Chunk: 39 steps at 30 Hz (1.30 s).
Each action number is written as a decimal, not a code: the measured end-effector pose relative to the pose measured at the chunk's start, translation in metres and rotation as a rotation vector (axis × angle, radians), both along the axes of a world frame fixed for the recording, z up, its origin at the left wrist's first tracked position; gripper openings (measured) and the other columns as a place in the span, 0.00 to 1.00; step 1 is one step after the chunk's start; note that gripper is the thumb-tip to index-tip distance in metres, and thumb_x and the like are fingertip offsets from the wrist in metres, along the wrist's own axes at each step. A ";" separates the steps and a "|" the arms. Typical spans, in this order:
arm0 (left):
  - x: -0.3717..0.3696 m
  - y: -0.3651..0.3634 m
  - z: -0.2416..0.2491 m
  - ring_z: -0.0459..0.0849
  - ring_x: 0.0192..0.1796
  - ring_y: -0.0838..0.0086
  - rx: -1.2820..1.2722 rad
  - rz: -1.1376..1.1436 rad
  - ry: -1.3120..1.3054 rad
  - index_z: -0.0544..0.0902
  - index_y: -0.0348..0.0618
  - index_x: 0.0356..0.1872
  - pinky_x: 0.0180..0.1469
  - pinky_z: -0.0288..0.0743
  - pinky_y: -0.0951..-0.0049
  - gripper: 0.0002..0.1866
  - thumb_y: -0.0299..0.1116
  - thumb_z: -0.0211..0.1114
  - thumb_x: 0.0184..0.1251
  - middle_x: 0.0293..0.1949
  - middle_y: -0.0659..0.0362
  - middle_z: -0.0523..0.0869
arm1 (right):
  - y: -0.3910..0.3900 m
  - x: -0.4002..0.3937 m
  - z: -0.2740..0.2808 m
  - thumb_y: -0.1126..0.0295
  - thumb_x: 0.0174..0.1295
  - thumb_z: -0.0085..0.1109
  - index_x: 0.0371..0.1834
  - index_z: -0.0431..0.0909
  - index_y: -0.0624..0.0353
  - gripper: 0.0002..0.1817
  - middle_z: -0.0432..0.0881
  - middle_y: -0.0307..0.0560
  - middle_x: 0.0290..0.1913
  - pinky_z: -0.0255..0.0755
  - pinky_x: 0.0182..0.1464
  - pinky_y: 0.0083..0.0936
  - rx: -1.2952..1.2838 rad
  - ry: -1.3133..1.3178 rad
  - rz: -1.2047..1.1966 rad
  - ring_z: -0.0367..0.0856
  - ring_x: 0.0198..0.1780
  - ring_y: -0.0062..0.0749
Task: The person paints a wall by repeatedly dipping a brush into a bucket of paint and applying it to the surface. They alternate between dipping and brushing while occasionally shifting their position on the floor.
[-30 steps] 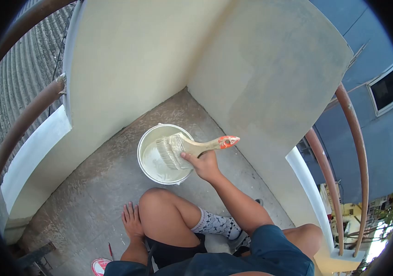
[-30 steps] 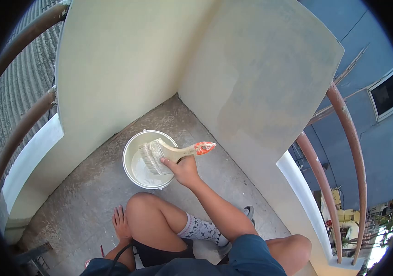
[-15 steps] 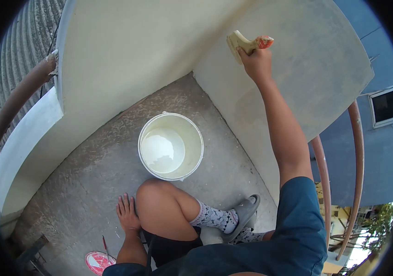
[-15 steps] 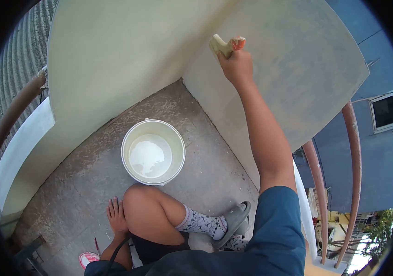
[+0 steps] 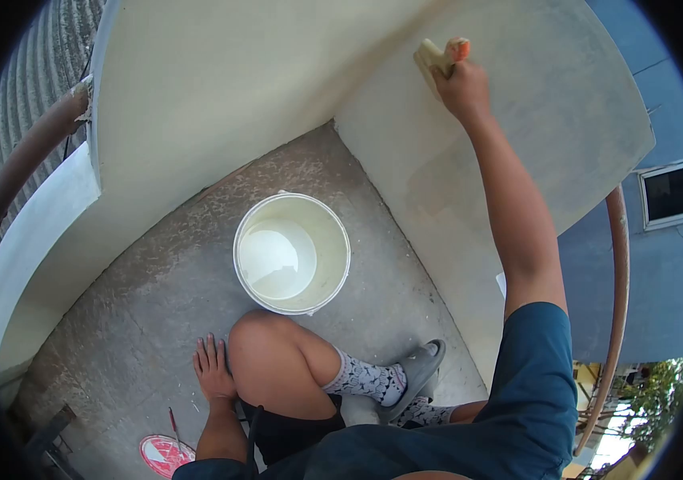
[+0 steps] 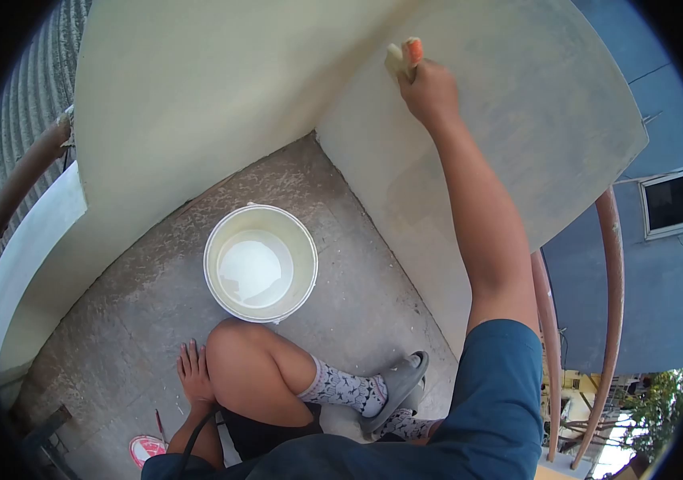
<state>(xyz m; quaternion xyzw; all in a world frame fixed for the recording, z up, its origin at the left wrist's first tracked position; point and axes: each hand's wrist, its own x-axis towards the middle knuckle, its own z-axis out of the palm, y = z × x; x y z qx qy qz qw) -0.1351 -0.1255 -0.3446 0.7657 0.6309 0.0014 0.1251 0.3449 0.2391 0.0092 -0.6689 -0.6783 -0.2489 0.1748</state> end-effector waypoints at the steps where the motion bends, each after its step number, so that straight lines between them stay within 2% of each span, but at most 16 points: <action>1: 0.001 -0.002 0.004 0.46 0.77 0.57 -0.021 -0.011 0.019 0.64 0.49 0.68 0.75 0.38 0.52 0.30 0.49 0.47 0.67 0.75 0.57 0.54 | 0.003 0.000 0.019 0.63 0.53 0.66 0.30 0.80 0.65 0.14 0.82 0.56 0.27 0.74 0.35 0.40 0.085 0.057 -0.056 0.81 0.31 0.53; 4: 0.002 0.000 0.009 0.46 0.77 0.57 -0.028 -0.006 -0.007 0.64 0.49 0.69 0.75 0.38 0.52 0.30 0.49 0.48 0.67 0.75 0.57 0.54 | -0.004 -0.010 0.036 0.61 0.52 0.67 0.26 0.81 0.66 0.16 0.81 0.54 0.23 0.74 0.32 0.40 0.207 0.143 -0.026 0.81 0.28 0.52; 5: 0.003 0.001 0.009 0.46 0.77 0.57 -0.025 -0.007 -0.009 0.64 0.49 0.69 0.75 0.38 0.52 0.30 0.49 0.48 0.67 0.75 0.57 0.54 | -0.008 -0.015 0.020 0.61 0.52 0.67 0.29 0.81 0.65 0.15 0.82 0.55 0.25 0.74 0.33 0.40 0.144 0.124 -0.018 0.81 0.29 0.51; 8: -0.001 -0.003 0.003 0.46 0.77 0.57 -0.037 0.005 0.001 0.63 0.50 0.69 0.75 0.37 0.53 0.30 0.49 0.48 0.67 0.75 0.57 0.54 | -0.031 -0.034 -0.070 0.64 0.52 0.64 0.31 0.79 0.61 0.12 0.82 0.52 0.29 0.75 0.36 0.42 -0.075 0.103 0.077 0.81 0.33 0.49; 10: -0.003 -0.005 -0.009 0.46 0.77 0.57 0.115 -0.068 0.100 0.64 0.50 0.68 0.75 0.37 0.53 0.30 0.49 0.47 0.67 0.75 0.57 0.54 | -0.031 -0.017 -0.125 0.67 0.52 0.63 0.35 0.79 0.58 0.10 0.81 0.51 0.33 0.75 0.38 0.43 -0.270 0.009 0.044 0.81 0.36 0.49; 13: -0.001 -0.004 -0.004 0.46 0.77 0.57 -0.026 -0.012 0.012 0.65 0.50 0.68 0.74 0.39 0.52 0.30 0.49 0.48 0.67 0.75 0.57 0.54 | -0.015 0.002 -0.099 0.67 0.52 0.63 0.33 0.79 0.58 0.08 0.81 0.51 0.34 0.75 0.38 0.44 -0.129 0.036 -0.031 0.81 0.37 0.50; 14: -0.002 -0.006 0.000 0.46 0.77 0.57 -0.043 -0.016 0.016 0.65 0.50 0.68 0.74 0.39 0.52 0.30 0.49 0.48 0.67 0.75 0.57 0.54 | -0.009 0.005 -0.070 0.64 0.53 0.65 0.38 0.79 0.61 0.14 0.82 0.55 0.31 0.74 0.38 0.43 -0.068 0.006 -0.005 0.81 0.35 0.53; 17: 0.001 -0.001 0.004 0.47 0.77 0.56 -0.011 -0.023 0.006 0.65 0.50 0.68 0.74 0.40 0.51 0.30 0.49 0.48 0.67 0.75 0.57 0.54 | 0.004 0.003 0.027 0.59 0.53 0.65 0.28 0.80 0.65 0.17 0.82 0.55 0.24 0.74 0.34 0.42 0.254 -0.121 -0.020 0.81 0.29 0.53; 20: 0.001 -0.003 0.000 0.48 0.76 0.56 0.043 -0.021 0.012 0.65 0.49 0.68 0.74 0.40 0.51 0.30 0.49 0.48 0.67 0.75 0.57 0.54 | -0.003 -0.001 0.069 0.59 0.53 0.66 0.24 0.81 0.66 0.18 0.82 0.55 0.22 0.75 0.34 0.40 0.437 -0.083 0.021 0.81 0.28 0.51; 22: 0.000 -0.003 -0.001 0.49 0.76 0.55 0.047 -0.021 0.021 0.66 0.49 0.67 0.74 0.41 0.51 0.30 0.49 0.48 0.67 0.74 0.56 0.55 | -0.013 -0.014 0.039 0.63 0.52 0.64 0.32 0.77 0.62 0.13 0.81 0.53 0.28 0.74 0.36 0.43 0.274 0.034 -0.040 0.80 0.32 0.53; 27: -0.001 -0.007 -0.003 0.49 0.76 0.55 0.021 -0.018 0.007 0.66 0.49 0.67 0.74 0.41 0.50 0.30 0.49 0.48 0.66 0.74 0.56 0.55 | -0.014 -0.014 -0.109 0.66 0.56 0.59 0.32 0.77 0.60 0.08 0.81 0.52 0.32 0.75 0.39 0.43 -0.220 0.013 0.068 0.80 0.36 0.51; 30: -0.006 -0.007 -0.015 0.48 0.76 0.54 0.128 -0.059 0.044 0.66 0.49 0.68 0.74 0.40 0.50 0.30 0.49 0.48 0.66 0.74 0.56 0.55 | 0.006 -0.016 -0.096 0.67 0.57 0.57 0.32 0.77 0.61 0.08 0.81 0.52 0.33 0.75 0.40 0.44 -0.212 0.055 -0.024 0.81 0.36 0.51; 32: -0.007 -0.005 -0.015 0.48 0.76 0.54 0.190 -0.094 0.077 0.66 0.49 0.68 0.74 0.40 0.50 0.30 0.49 0.48 0.66 0.74 0.56 0.55 | 0.020 -0.016 -0.055 0.66 0.56 0.58 0.31 0.77 0.62 0.09 0.82 0.53 0.34 0.75 0.40 0.44 -0.062 0.033 -0.045 0.81 0.36 0.51; 34: -0.003 -0.006 -0.008 0.47 0.76 0.55 0.095 -0.051 0.013 0.66 0.48 0.68 0.74 0.39 0.50 0.31 0.50 0.48 0.65 0.74 0.56 0.55 | 0.029 -0.016 -0.006 0.65 0.55 0.61 0.30 0.77 0.63 0.11 0.82 0.54 0.30 0.75 0.37 0.43 0.169 0.035 -0.146 0.81 0.33 0.52; 36: -0.001 -0.004 0.000 0.47 0.76 0.55 0.038 -0.033 -0.022 0.66 0.48 0.67 0.74 0.39 0.50 0.31 0.50 0.48 0.65 0.74 0.56 0.55 | 0.029 -0.016 0.033 0.59 0.54 0.64 0.23 0.79 0.64 0.16 0.81 0.56 0.24 0.74 0.35 0.42 0.405 0.087 -0.160 0.81 0.29 0.52; 39: 0.000 -0.003 0.004 0.47 0.76 0.55 -0.013 0.002 -0.061 0.66 0.47 0.67 0.74 0.39 0.50 0.31 0.50 0.49 0.65 0.74 0.56 0.55 | 0.012 -0.025 0.041 0.62 0.52 0.63 0.28 0.77 0.63 0.13 0.80 0.54 0.21 0.75 0.32 0.43 0.489 0.156 -0.047 0.80 0.27 0.54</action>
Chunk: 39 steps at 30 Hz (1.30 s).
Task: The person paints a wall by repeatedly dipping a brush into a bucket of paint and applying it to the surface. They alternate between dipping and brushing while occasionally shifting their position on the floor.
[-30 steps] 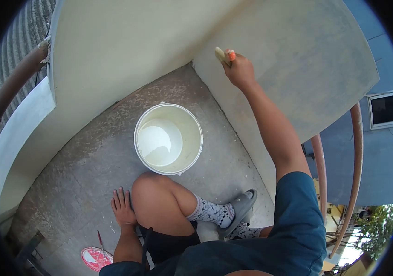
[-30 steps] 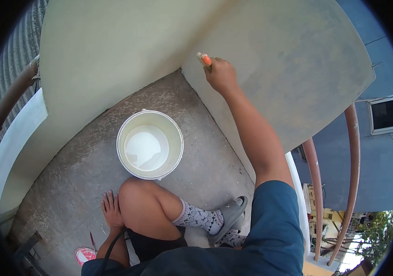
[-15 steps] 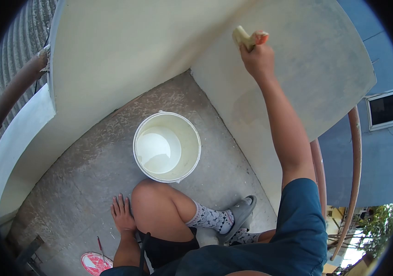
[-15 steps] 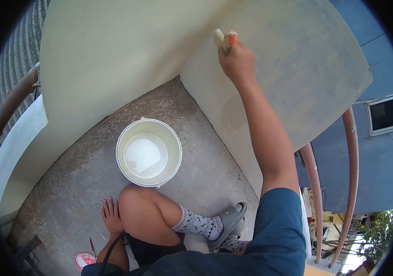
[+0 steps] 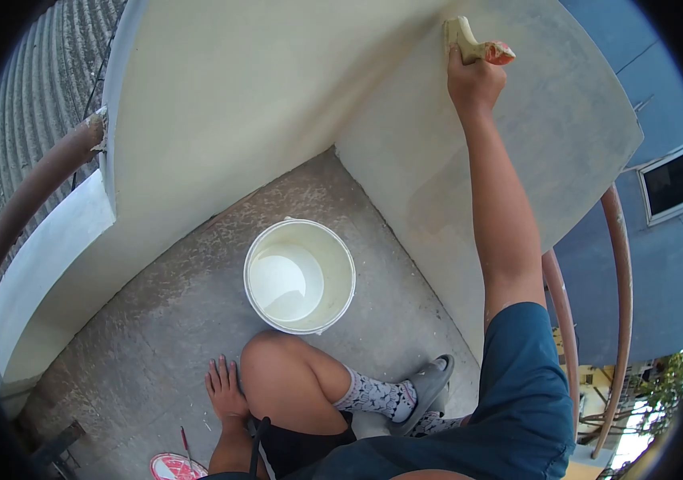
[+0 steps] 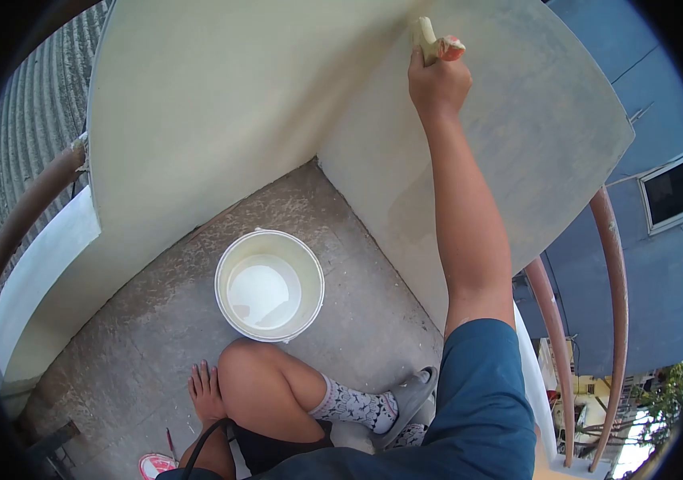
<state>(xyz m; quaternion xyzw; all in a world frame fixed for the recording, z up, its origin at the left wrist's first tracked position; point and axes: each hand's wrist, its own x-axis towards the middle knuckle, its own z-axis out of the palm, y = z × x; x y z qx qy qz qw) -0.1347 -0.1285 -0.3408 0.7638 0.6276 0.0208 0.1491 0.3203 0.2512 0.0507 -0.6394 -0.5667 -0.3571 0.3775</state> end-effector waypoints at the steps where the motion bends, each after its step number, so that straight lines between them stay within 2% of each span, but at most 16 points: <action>1: -0.001 0.001 0.000 0.47 0.76 0.54 -0.007 -0.003 -0.005 0.66 0.47 0.67 0.74 0.39 0.50 0.31 0.50 0.49 0.65 0.74 0.56 0.55 | -0.003 0.001 -0.014 0.63 0.53 0.63 0.28 0.77 0.63 0.13 0.80 0.54 0.22 0.75 0.33 0.44 -0.128 -0.009 -0.033 0.81 0.28 0.53; 6: -0.003 0.000 -0.018 0.48 0.76 0.54 0.155 -0.051 0.063 0.66 0.47 0.67 0.74 0.40 0.50 0.31 0.50 0.49 0.65 0.74 0.55 0.55 | -0.008 0.012 -0.059 0.65 0.55 0.60 0.32 0.78 0.61 0.10 0.82 0.54 0.32 0.75 0.41 0.46 -0.569 -0.126 -0.013 0.81 0.36 0.54; 8: -0.002 -0.004 -0.019 0.48 0.76 0.53 0.230 -0.074 0.117 0.66 0.47 0.67 0.74 0.40 0.50 0.31 0.50 0.49 0.65 0.74 0.54 0.56 | -0.001 0.014 -0.010 0.64 0.55 0.58 0.30 0.79 0.62 0.11 0.82 0.56 0.32 0.75 0.41 0.45 -0.439 -0.172 -0.042 0.80 0.35 0.55; 11: -0.001 -0.002 -0.007 0.49 0.76 0.53 0.086 -0.022 0.046 0.66 0.46 0.67 0.74 0.41 0.49 0.31 0.50 0.49 0.65 0.74 0.54 0.56 | 0.006 0.025 0.086 0.59 0.52 0.62 0.25 0.80 0.65 0.16 0.82 0.58 0.26 0.75 0.35 0.42 -0.137 -0.244 -0.082 0.81 0.31 0.55; 14: 0.001 -0.001 -0.007 0.48 0.76 0.54 0.110 -0.013 0.014 0.67 0.46 0.67 0.74 0.40 0.50 0.30 0.49 0.49 0.65 0.74 0.54 0.56 | -0.005 0.022 0.113 0.56 0.52 0.64 0.24 0.81 0.65 0.19 0.82 0.56 0.25 0.75 0.35 0.39 0.037 -0.222 -0.024 0.82 0.30 0.51; 16: 0.001 -0.002 -0.008 0.48 0.76 0.54 0.029 0.022 -0.003 0.67 0.46 0.67 0.74 0.40 0.50 0.30 0.49 0.49 0.65 0.74 0.54 0.56 | -0.017 0.004 0.080 0.62 0.50 0.64 0.24 0.80 0.67 0.15 0.81 0.58 0.25 0.76 0.36 0.42 -0.011 -0.093 0.087 0.81 0.30 0.53; 18: 0.003 -0.001 0.002 0.48 0.76 0.54 0.008 0.031 -0.031 0.67 0.46 0.67 0.74 0.40 0.50 0.30 0.48 0.49 0.65 0.74 0.55 0.56 | -0.019 0.001 0.029 0.62 0.51 0.63 0.27 0.80 0.67 0.15 0.82 0.59 0.28 0.75 0.39 0.42 -0.318 -0.072 -0.038 0.81 0.33 0.54; 21: 0.002 0.003 -0.005 0.48 0.76 0.54 0.026 0.017 -0.041 0.67 0.46 0.67 0.74 0.40 0.50 0.30 0.48 0.49 0.65 0.74 0.55 0.56 | -0.005 0.003 -0.012 0.63 0.52 0.62 0.30 0.80 0.66 0.14 0.82 0.61 0.31 0.75 0.42 0.43 -0.495 -0.084 -0.044 0.81 0.35 0.55; 24: 0.000 -0.001 0.001 0.49 0.76 0.54 0.005 0.013 -0.036 0.67 0.46 0.67 0.74 0.41 0.50 0.30 0.49 0.49 0.65 0.74 0.55 0.56 | 0.018 0.012 0.007 0.58 0.51 0.65 0.29 0.81 0.66 0.18 0.82 0.60 0.30 0.74 0.41 0.44 -0.396 -0.115 -0.071 0.81 0.35 0.54; 27: 0.000 0.002 0.002 0.49 0.76 0.54 -0.003 0.005 -0.022 0.67 0.47 0.67 0.74 0.41 0.50 0.31 0.50 0.49 0.65 0.74 0.55 0.56 | 0.022 0.017 0.080 0.54 0.51 0.65 0.29 0.82 0.64 0.20 0.82 0.59 0.28 0.75 0.37 0.39 -0.110 -0.121 -0.142 0.82 0.34 0.52; 28: 0.000 0.001 0.000 0.49 0.76 0.54 0.044 -0.003 0.002 0.67 0.47 0.67 0.74 0.41 0.50 0.31 0.50 0.49 0.64 0.74 0.55 0.56 | 0.012 0.007 0.102 0.63 0.58 0.58 0.32 0.82 0.63 0.12 0.81 0.65 0.38 0.72 0.34 0.36 -0.095 -0.003 -0.147 0.85 0.38 0.43; 29: 0.001 0.002 0.001 0.49 0.76 0.54 0.029 -0.016 -0.001 0.67 0.47 0.67 0.74 0.41 0.50 0.31 0.50 0.49 0.64 0.74 0.55 0.56 | 0.007 0.008 0.109 0.61 0.55 0.62 0.25 0.81 0.64 0.15 0.80 0.65 0.28 0.71 0.29 0.36 0.112 -0.084 -0.046 0.85 0.29 0.45; 32: 0.002 0.001 0.003 0.48 0.76 0.54 0.026 -0.004 -0.001 0.66 0.47 0.67 0.74 0.40 0.50 0.31 0.50 0.49 0.65 0.74 0.56 0.55 | -0.029 0.012 0.040 0.54 0.52 0.66 0.27 0.82 0.65 0.20 0.83 0.58 0.27 0.74 0.35 0.36 -0.030 -0.065 -0.046 0.83 0.33 0.50; 34: 0.001 0.001 -0.001 0.48 0.76 0.55 0.021 -0.010 0.041 0.64 0.49 0.68 0.74 0.40 0.51 0.30 0.49 0.47 0.66 0.75 0.57 0.54 | -0.052 0.002 -0.054 0.60 0.52 0.69 0.35 0.80 0.63 0.17 0.82 0.55 0.29 0.74 0.35 0.38 -0.108 -0.126 0.091 0.82 0.33 0.50; 37: -0.002 -0.002 -0.016 0.47 0.77 0.56 0.113 -0.051 0.120 0.63 0.50 0.69 0.74 0.39 0.52 0.29 0.48 0.45 0.68 0.75 0.57 0.52 | -0.081 0.007 -0.171 0.67 0.54 0.63 0.33 0.77 0.58 0.09 0.80 0.51 0.30 0.75 0.34 0.42 -0.517 -0.101 0.182 0.80 0.32 0.49; 39: -0.003 0.000 -0.015 0.47 0.77 0.56 0.081 -0.039 0.118 0.63 0.51 0.69 0.74 0.39 0.52 0.29 0.48 0.45 0.68 0.75 0.57 0.52 | -0.080 0.021 -0.193 0.68 0.54 0.62 0.33 0.78 0.58 0.07 0.79 0.51 0.30 0.75 0.34 0.41 -0.597 -0.125 0.180 0.80 0.32 0.49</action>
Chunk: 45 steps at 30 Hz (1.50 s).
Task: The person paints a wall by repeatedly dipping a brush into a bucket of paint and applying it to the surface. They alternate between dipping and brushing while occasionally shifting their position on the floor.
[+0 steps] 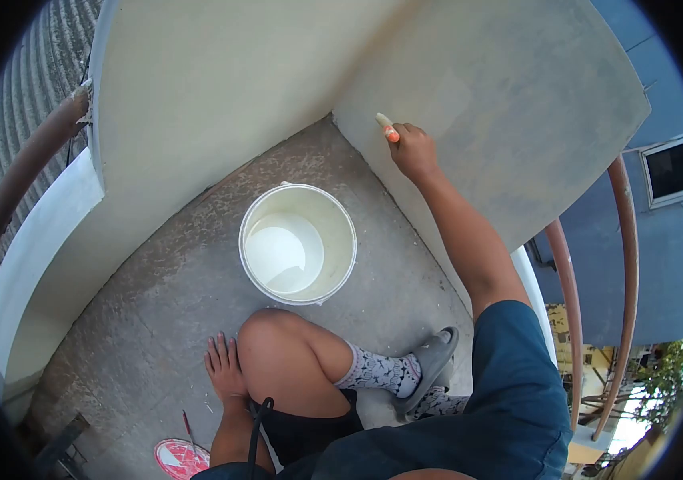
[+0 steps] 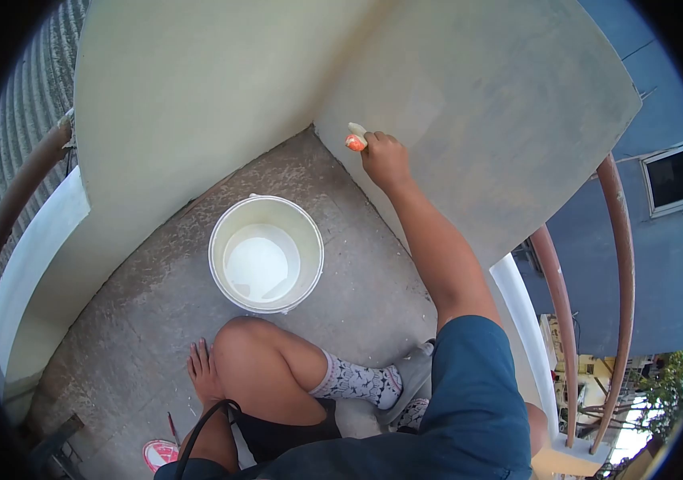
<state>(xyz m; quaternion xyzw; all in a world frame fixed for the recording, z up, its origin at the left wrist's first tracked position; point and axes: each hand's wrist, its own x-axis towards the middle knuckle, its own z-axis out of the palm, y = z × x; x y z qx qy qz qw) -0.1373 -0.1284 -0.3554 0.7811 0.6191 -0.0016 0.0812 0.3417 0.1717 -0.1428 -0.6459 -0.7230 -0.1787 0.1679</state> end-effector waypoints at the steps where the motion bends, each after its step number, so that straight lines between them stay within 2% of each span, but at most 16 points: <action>1: 0.002 -0.001 0.001 0.47 0.77 0.56 -0.040 0.014 -0.021 0.63 0.52 0.69 0.74 0.38 0.52 0.29 0.48 0.45 0.68 0.75 0.57 0.52 | 0.005 0.011 0.006 0.69 0.54 0.62 0.33 0.78 0.58 0.07 0.79 0.50 0.29 0.75 0.34 0.41 0.034 -0.022 -0.031 0.80 0.32 0.48; 6: 0.003 -0.001 0.005 0.47 0.77 0.57 0.039 -0.012 0.006 0.63 0.52 0.69 0.74 0.38 0.52 0.29 0.48 0.45 0.68 0.75 0.57 0.53 | 0.015 0.020 0.139 0.63 0.54 0.63 0.31 0.78 0.59 0.11 0.81 0.48 0.27 0.74 0.30 0.39 0.542 -0.185 -0.183 0.80 0.29 0.48; 8: 0.005 0.002 0.009 0.47 0.77 0.56 -0.019 0.016 -0.005 0.63 0.52 0.69 0.74 0.38 0.52 0.29 0.48 0.45 0.68 0.75 0.58 0.53 | 0.005 0.022 0.182 0.59 0.53 0.65 0.29 0.81 0.60 0.14 0.82 0.48 0.25 0.73 0.28 0.36 0.544 -0.099 -0.326 0.81 0.26 0.45; 11: 0.005 -0.001 0.011 0.47 0.76 0.56 -0.058 0.028 -0.011 0.63 0.51 0.69 0.74 0.39 0.52 0.29 0.48 0.45 0.69 0.75 0.57 0.53 | -0.003 0.004 0.158 0.60 0.53 0.66 0.28 0.82 0.61 0.13 0.83 0.49 0.27 0.73 0.29 0.34 0.604 0.105 -0.135 0.82 0.28 0.42; 12: 0.005 -0.001 0.010 0.48 0.76 0.56 -0.022 0.015 -0.006 0.63 0.52 0.69 0.74 0.39 0.51 0.29 0.48 0.45 0.69 0.75 0.57 0.53 | -0.002 0.000 0.131 0.62 0.55 0.66 0.32 0.84 0.65 0.14 0.84 0.46 0.25 0.74 0.33 0.26 0.559 0.004 -0.106 0.84 0.28 0.33; 13: 0.004 0.000 0.008 0.48 0.76 0.56 0.017 0.000 0.001 0.63 0.52 0.69 0.74 0.39 0.51 0.29 0.47 0.45 0.69 0.75 0.57 0.53 | -0.005 -0.013 0.098 0.62 0.55 0.67 0.37 0.83 0.62 0.14 0.85 0.46 0.29 0.75 0.36 0.28 0.420 0.096 -0.061 0.84 0.31 0.32; 16: 0.001 -0.001 0.004 0.48 0.76 0.55 -0.020 -0.012 0.025 0.63 0.51 0.69 0.74 0.40 0.51 0.28 0.47 0.44 0.69 0.75 0.57 0.53 | 0.007 -0.023 -0.013 0.64 0.54 0.66 0.39 0.81 0.55 0.11 0.82 0.49 0.33 0.76 0.38 0.38 0.027 0.093 -0.007 0.81 0.35 0.48; 18: 0.001 -0.002 0.002 0.48 0.76 0.54 -0.010 -0.013 0.020 0.63 0.51 0.69 0.74 0.40 0.50 0.28 0.47 0.44 0.70 0.75 0.56 0.53 | 0.023 -0.023 -0.054 0.66 0.55 0.62 0.35 0.80 0.56 0.08 0.81 0.48 0.32 0.76 0.37 0.40 -0.044 0.035 -0.021 0.81 0.34 0.48; 21: 0.000 0.001 0.005 0.48 0.76 0.53 -0.017 -0.017 -0.001 0.63 0.51 0.69 0.73 0.41 0.50 0.28 0.46 0.44 0.69 0.75 0.56 0.53 | 0.049 -0.012 -0.050 0.71 0.51 0.61 0.29 0.78 0.58 0.05 0.80 0.47 0.29 0.77 0.35 0.39 0.049 -0.084 -0.052 0.81 0.31 0.44; 26: 0.002 0.001 0.007 0.50 0.76 0.53 -0.004 -0.011 -0.009 0.65 0.49 0.68 0.73 0.42 0.49 0.27 0.46 0.45 0.69 0.74 0.55 0.55 | 0.057 0.000 0.084 0.68 0.53 0.62 0.28 0.78 0.58 0.06 0.80 0.47 0.27 0.75 0.33 0.39 0.468 -0.053 -0.168 0.81 0.29 0.45; 29: 0.001 -0.001 0.005 0.51 0.75 0.52 0.023 -0.017 0.010 0.66 0.48 0.67 0.73 0.43 0.49 0.27 0.46 0.45 0.69 0.74 0.55 0.56 | 0.031 -0.003 0.119 0.66 0.54 0.64 0.33 0.81 0.57 0.08 0.81 0.47 0.26 0.75 0.32 0.37 0.544 0.131 -0.142 0.81 0.28 0.45; 30: 0.001 -0.002 0.005 0.51 0.75 0.52 0.018 -0.017 0.021 0.66 0.48 0.67 0.73 0.43 0.49 0.27 0.46 0.45 0.69 0.74 0.54 0.56 | 0.021 -0.005 0.125 0.64 0.54 0.65 0.35 0.81 0.56 0.09 0.81 0.47 0.27 0.76 0.33 0.35 0.562 0.275 -0.068 0.81 0.29 0.46; 33: -0.001 -0.001 0.005 0.50 0.76 0.52 0.025 -0.029 0.015 0.64 0.48 0.68 0.73 0.43 0.49 0.28 0.46 0.45 0.69 0.74 0.54 0.55 | -0.001 -0.001 0.064 0.66 0.56 0.64 0.38 0.81 0.55 0.09 0.81 0.46 0.30 0.76 0.35 0.35 0.350 0.231 -0.065 0.82 0.31 0.44; 37: 0.003 0.001 0.007 0.49 0.76 0.52 -0.002 -0.017 0.008 0.61 0.48 0.69 0.73 0.43 0.49 0.28 0.45 0.44 0.69 0.74 0.54 0.54 | -0.021 0.018 0.029 0.69 0.52 0.63 0.35 0.77 0.57 0.08 0.78 0.47 0.29 0.74 0.34 0.40 0.030 -0.129 0.015 0.79 0.32 0.45; 43: 0.003 0.001 0.009 0.49 0.76 0.52 0.054 -0.050 -0.009 0.61 0.47 0.69 0.73 0.42 0.48 0.29 0.46 0.45 0.70 0.74 0.53 0.54 | -0.025 0.022 0.131 0.64 0.56 0.65 0.35 0.81 0.58 0.10 0.82 0.45 0.26 0.75 0.32 0.31 0.565 0.095 -0.276 0.82 0.28 0.40; 45: 0.004 0.001 0.011 0.49 0.76 0.52 0.049 -0.045 -0.014 0.61 0.47 0.69 0.73 0.42 0.48 0.29 0.46 0.45 0.70 0.74 0.53 0.54 | -0.029 0.002 0.123 0.63 0.57 0.65 0.33 0.82 0.64 0.13 0.82 0.45 0.25 0.73 0.29 0.28 0.632 0.337 -0.038 0.81 0.24 0.34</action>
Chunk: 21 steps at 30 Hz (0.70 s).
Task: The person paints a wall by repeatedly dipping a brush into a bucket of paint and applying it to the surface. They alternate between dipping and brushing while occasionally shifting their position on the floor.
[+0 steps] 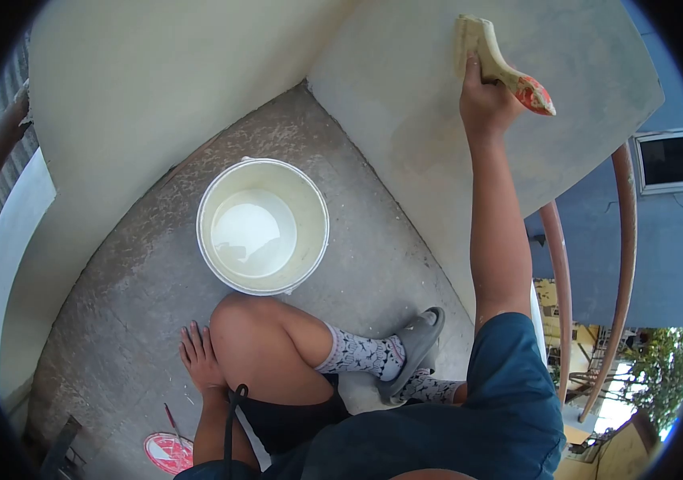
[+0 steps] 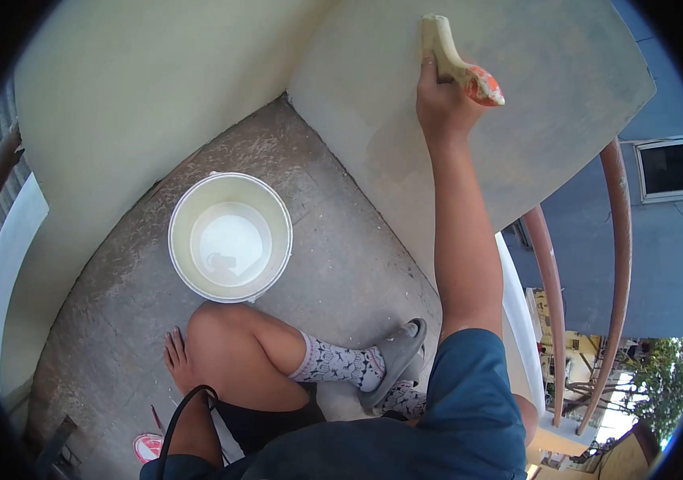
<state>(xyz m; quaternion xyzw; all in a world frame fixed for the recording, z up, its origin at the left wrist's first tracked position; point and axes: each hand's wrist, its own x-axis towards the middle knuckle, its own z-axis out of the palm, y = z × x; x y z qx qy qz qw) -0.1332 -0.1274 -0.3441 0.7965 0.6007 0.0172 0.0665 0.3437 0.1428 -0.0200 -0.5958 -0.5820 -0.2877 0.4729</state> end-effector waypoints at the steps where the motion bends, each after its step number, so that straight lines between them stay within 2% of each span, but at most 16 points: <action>1: 0.000 0.001 0.001 0.49 0.76 0.52 -0.006 -0.002 0.000 0.61 0.47 0.69 0.73 0.42 0.48 0.29 0.46 0.45 0.70 0.74 0.53 0.54 | 0.000 -0.007 -0.018 0.64 0.57 0.64 0.33 0.81 0.64 0.12 0.82 0.46 0.27 0.74 0.30 0.29 -0.120 -0.100 -0.030 0.81 0.26 0.36; 2: 0.000 0.000 0.001 0.49 0.76 0.52 -0.001 -0.010 -0.004 0.61 0.47 0.69 0.73 0.42 0.48 0.29 0.46 0.45 0.70 0.74 0.53 0.54 | -0.002 -0.008 -0.043 0.66 0.58 0.64 0.33 0.80 0.64 0.11 0.82 0.47 0.30 0.75 0.32 0.31 -0.243 -0.199 -0.064 0.81 0.28 0.38; 4: 0.001 0.001 -0.001 0.49 0.76 0.51 0.018 -0.001 -0.008 0.61 0.47 0.69 0.73 0.43 0.48 0.29 0.45 0.45 0.70 0.74 0.53 0.54 | 0.003 0.010 -0.088 0.66 0.57 0.64 0.33 0.79 0.62 0.10 0.81 0.49 0.35 0.75 0.34 0.33 -0.660 -0.497 -0.035 0.80 0.32 0.42; 5: 0.001 0.003 -0.004 0.49 0.76 0.51 0.029 -0.006 -0.009 0.61 0.47 0.69 0.73 0.43 0.48 0.29 0.45 0.45 0.70 0.74 0.53 0.54 | 0.005 0.015 -0.080 0.66 0.57 0.64 0.33 0.79 0.62 0.10 0.81 0.49 0.35 0.75 0.34 0.33 -0.651 -0.496 -0.043 0.80 0.32 0.42; 7: -0.002 -0.001 -0.009 0.48 0.76 0.52 -0.031 0.010 0.054 0.61 0.47 0.69 0.73 0.42 0.48 0.29 0.46 0.45 0.69 0.75 0.53 0.53 | 0.008 0.026 -0.056 0.67 0.54 0.64 0.30 0.77 0.58 0.08 0.79 0.47 0.24 0.74 0.31 0.38 -0.397 -0.494 -0.072 0.80 0.26 0.44; 9: -0.002 -0.004 -0.005 0.48 0.76 0.52 -0.023 0.004 0.053 0.61 0.47 0.69 0.73 0.42 0.48 0.29 0.46 0.45 0.69 0.75 0.53 0.53 | 0.001 0.033 -0.008 0.66 0.53 0.65 0.30 0.77 0.58 0.09 0.80 0.45 0.24 0.74 0.30 0.36 -0.228 -0.336 -0.287 0.80 0.26 0.43; 10: -0.001 0.000 -0.005 0.47 0.76 0.52 0.007 -0.009 0.044 0.61 0.47 0.69 0.73 0.41 0.49 0.29 0.46 0.45 0.69 0.75 0.53 0.52 | -0.005 0.031 0.010 0.65 0.52 0.66 0.32 0.78 0.58 0.10 0.80 0.44 0.24 0.73 0.28 0.34 -0.158 -0.247 -0.318 0.80 0.25 0.42; 12: -0.001 0.000 -0.004 0.47 0.76 0.52 -0.011 -0.002 0.041 0.61 0.47 0.69 0.73 0.41 0.49 0.29 0.46 0.45 0.69 0.75 0.53 0.53 | -0.019 0.027 0.014 0.67 0.53 0.66 0.35 0.79 0.58 0.10 0.80 0.44 0.26 0.73 0.29 0.32 -0.130 -0.243 -0.325 0.80 0.27 0.41; 14: 0.001 -0.001 -0.005 0.47 0.76 0.52 -0.017 0.007 0.033 0.62 0.47 0.69 0.73 0.41 0.49 0.29 0.46 0.44 0.69 0.75 0.54 0.53 | -0.023 0.011 -0.006 0.69 0.53 0.66 0.40 0.80 0.58 0.12 0.80 0.44 0.28 0.74 0.30 0.33 -0.044 -0.247 -0.028 0.80 0.29 0.41; 16: 0.001 -0.001 -0.007 0.48 0.76 0.53 0.035 0.009 0.018 0.62 0.47 0.69 0.73 0.42 0.49 0.28 0.45 0.44 0.70 0.75 0.54 0.53 | -0.029 -0.006 -0.055 0.74 0.52 0.63 0.37 0.79 0.59 0.09 0.79 0.45 0.29 0.75 0.32 0.35 -0.361 -0.286 -0.015 0.80 0.31 0.41; 18: 0.002 -0.001 -0.004 0.49 0.76 0.53 0.011 0.008 0.038 0.62 0.47 0.69 0.73 0.42 0.50 0.28 0.45 0.44 0.70 0.75 0.54 0.53 | -0.023 0.002 -0.116 0.76 0.51 0.60 0.33 0.78 0.58 0.06 0.78 0.46 0.28 0.76 0.33 0.37 -0.599 -0.459 0.016 0.80 0.30 0.43; 21: 0.003 0.002 -0.004 0.49 0.76 0.54 0.006 0.008 0.054 0.62 0.47 0.69 0.73 0.42 0.50 0.28 0.45 0.44 0.70 0.75 0.54 0.53 | -0.010 0.009 -0.149 0.77 0.50 0.58 0.29 0.75 0.58 0.04 0.77 0.46 0.28 0.76 0.32 0.38 -0.632 -0.467 -0.044 0.79 0.29 0.43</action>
